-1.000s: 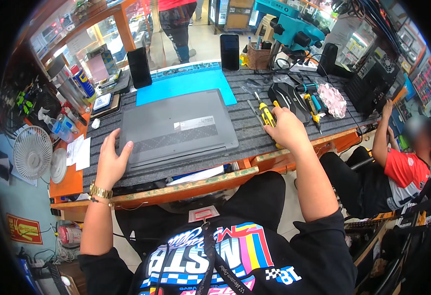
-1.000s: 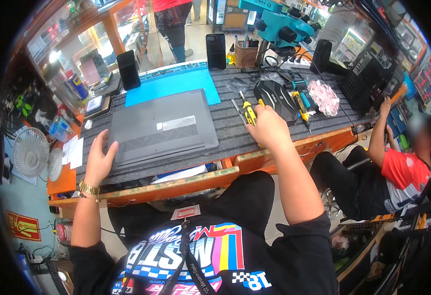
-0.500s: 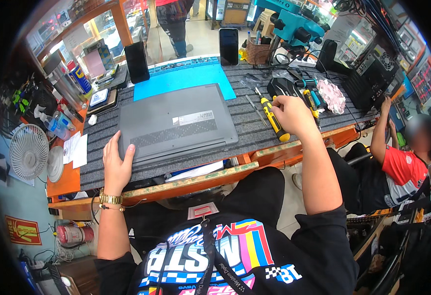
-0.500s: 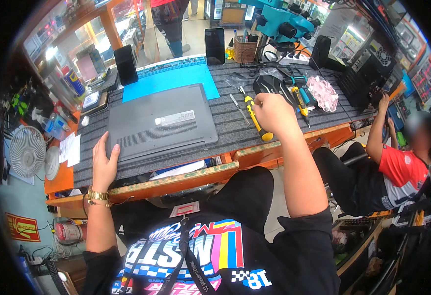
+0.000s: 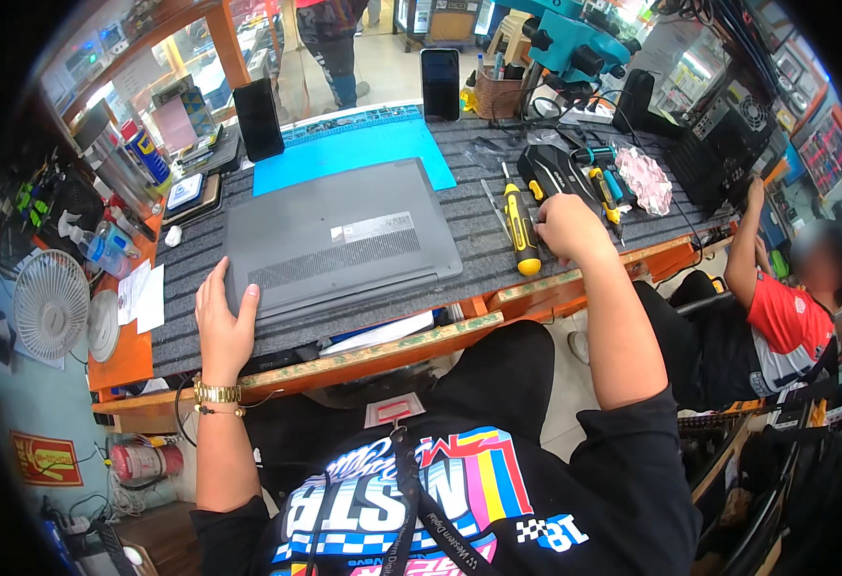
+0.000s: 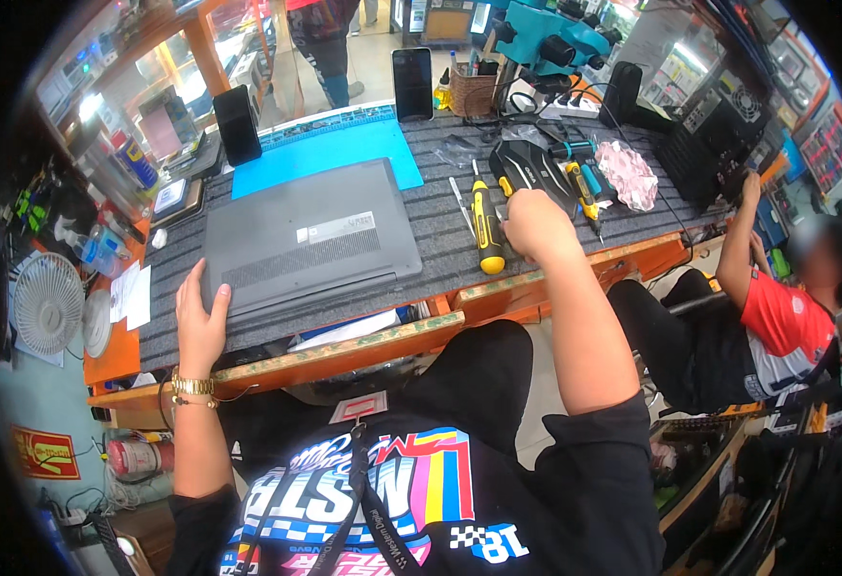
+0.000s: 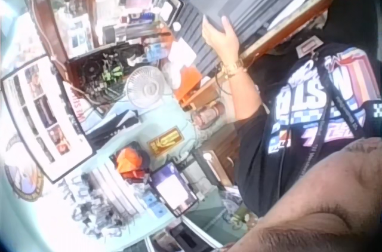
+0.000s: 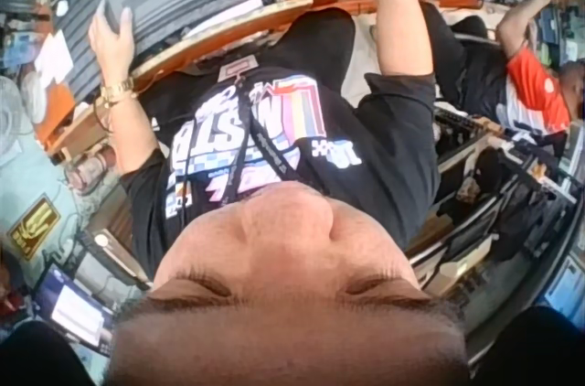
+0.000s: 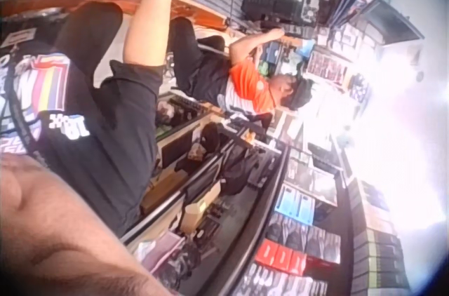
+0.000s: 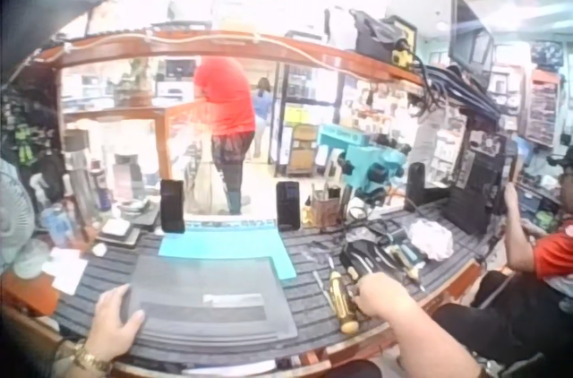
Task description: The person opens a laptop screen, closes it, and flips the device over to use a yellow-handled screwdriver to remove several screws from the base plate before prying the casing open with a thin metal tool.
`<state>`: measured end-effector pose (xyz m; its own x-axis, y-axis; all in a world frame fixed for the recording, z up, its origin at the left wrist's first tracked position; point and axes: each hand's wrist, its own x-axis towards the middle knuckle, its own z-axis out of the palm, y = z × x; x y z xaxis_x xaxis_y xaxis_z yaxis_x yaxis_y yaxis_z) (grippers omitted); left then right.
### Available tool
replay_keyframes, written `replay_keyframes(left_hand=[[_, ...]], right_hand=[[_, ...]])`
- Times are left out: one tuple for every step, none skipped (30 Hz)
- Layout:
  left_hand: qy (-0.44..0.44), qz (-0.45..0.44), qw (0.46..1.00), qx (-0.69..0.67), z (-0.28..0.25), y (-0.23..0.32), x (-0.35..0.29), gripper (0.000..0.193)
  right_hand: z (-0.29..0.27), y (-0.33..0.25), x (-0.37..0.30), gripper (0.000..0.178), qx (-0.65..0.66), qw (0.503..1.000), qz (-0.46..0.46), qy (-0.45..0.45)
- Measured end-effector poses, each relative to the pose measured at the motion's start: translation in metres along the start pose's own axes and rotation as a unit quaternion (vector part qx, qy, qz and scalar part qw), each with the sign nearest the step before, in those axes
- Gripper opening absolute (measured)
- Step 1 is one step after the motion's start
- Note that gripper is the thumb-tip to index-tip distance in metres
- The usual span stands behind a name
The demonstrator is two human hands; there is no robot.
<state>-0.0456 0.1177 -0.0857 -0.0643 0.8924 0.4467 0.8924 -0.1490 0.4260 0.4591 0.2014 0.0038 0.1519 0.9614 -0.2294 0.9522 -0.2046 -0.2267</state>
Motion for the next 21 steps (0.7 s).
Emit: replay_keyframes(left_hand=[[-0.001,0.001,1.000,-0.001,0.000,0.001,0.000,0.063],[-0.001,0.001,1.000,-0.002,0.000,0.002,0.001,0.063],[-0.003,0.004,1.000,-0.002,0.001,0.004,0.003,0.063],[-0.005,-0.002,1.000,-0.005,-0.001,0.003,0.002,0.063],[-0.007,-0.007,1.000,-0.008,-0.002,0.003,0.001,0.063],[-0.006,-0.010,1.000,-0.007,-0.001,0.002,0.001,0.063],[-0.001,-0.006,1.000,-0.007,-0.001,0.001,0.001,0.063],[0.005,-0.003,1.000,-0.008,-0.001,0.001,0.001,0.063],[0.007,-0.007,1.000,-0.007,0.000,0.001,0.002,0.063],[0.014,0.001,1.000,-0.010,0.000,0.000,0.001,0.063],[0.018,0.008,1.000,-0.009,-0.001,-0.002,0.000,0.063],[0.021,0.004,1.000,-0.010,0.001,-0.001,0.000,0.063],[0.030,0.003,1.000,-0.007,-0.002,-0.006,-0.004,0.065],[0.032,0.004,0.999,-0.017,-0.002,-0.007,-0.004,0.066],[0.032,0.008,0.999,-0.032,0.002,-0.008,-0.002,0.067],[0.027,-0.006,0.999,-0.024,0.000,-0.008,-0.003,0.067],[0.025,-0.012,0.999,-0.022,0.000,-0.007,0.000,0.068],[0.020,-0.016,1.000,-0.010,0.001,-0.009,0.003,0.073],[0.025,-0.018,1.000,-0.001,-0.003,-0.006,0.009,0.073],[-0.002,-0.052,0.999,0.006,-0.006,-0.004,0.015,0.075],[-0.029,-0.085,0.996,0.012,-0.009,-0.003,0.022,0.076]], right_hand=[[0.007,0.002,0.002,0.017,0.002,1.000,0.002,-0.001],[0.017,0.005,0.006,0.016,-0.077,0.993,-0.036,0.085],[0.024,0.007,0.008,0.016,-0.155,0.971,-0.074,0.169],[0.017,-0.007,0.002,0.018,-0.145,0.980,-0.039,0.131],[0.017,-0.008,0.003,0.018,-0.145,0.980,-0.042,0.130],[0.016,-0.007,0.005,0.019,-0.148,0.980,-0.041,0.127],[0.014,-0.007,0.006,0.019,-0.150,0.980,-0.041,0.125],[0.011,-0.006,0.007,0.021,-0.154,0.983,-0.032,0.092],[0.009,-0.005,0.005,0.021,-0.156,0.983,-0.037,0.092],[0.009,-0.008,0.001,0.021,-0.166,0.982,-0.018,0.090],[0.010,-0.010,-0.004,0.022,-0.175,0.981,-0.002,0.085],[0.001,-0.008,-0.014,0.022,-0.184,0.979,-0.015,0.084],[-0.009,-0.010,-0.021,0.022,-0.190,0.978,-0.039,0.082],[-0.018,-0.007,-0.026,0.018,-0.149,0.979,-0.058,0.124],[-0.027,0.001,-0.031,0.017,-0.107,0.978,-0.071,0.165],[-0.035,0.005,-0.034,0.013,0.019,0.984,-0.126,0.128],[-0.042,0.008,-0.038,0.012,0.143,0.970,-0.173,0.094],[-0.031,0.009,-0.037,0.012,0.148,0.968,-0.183,0.089],[-0.018,0.013,-0.034,0.009,0.285,0.924,-0.246,0.068],[-0.006,0.009,-0.028,0.006,0.413,0.857,-0.304,0.043],[0.008,0.000,-0.022,0.004,0.447,0.845,-0.295,-0.001]])
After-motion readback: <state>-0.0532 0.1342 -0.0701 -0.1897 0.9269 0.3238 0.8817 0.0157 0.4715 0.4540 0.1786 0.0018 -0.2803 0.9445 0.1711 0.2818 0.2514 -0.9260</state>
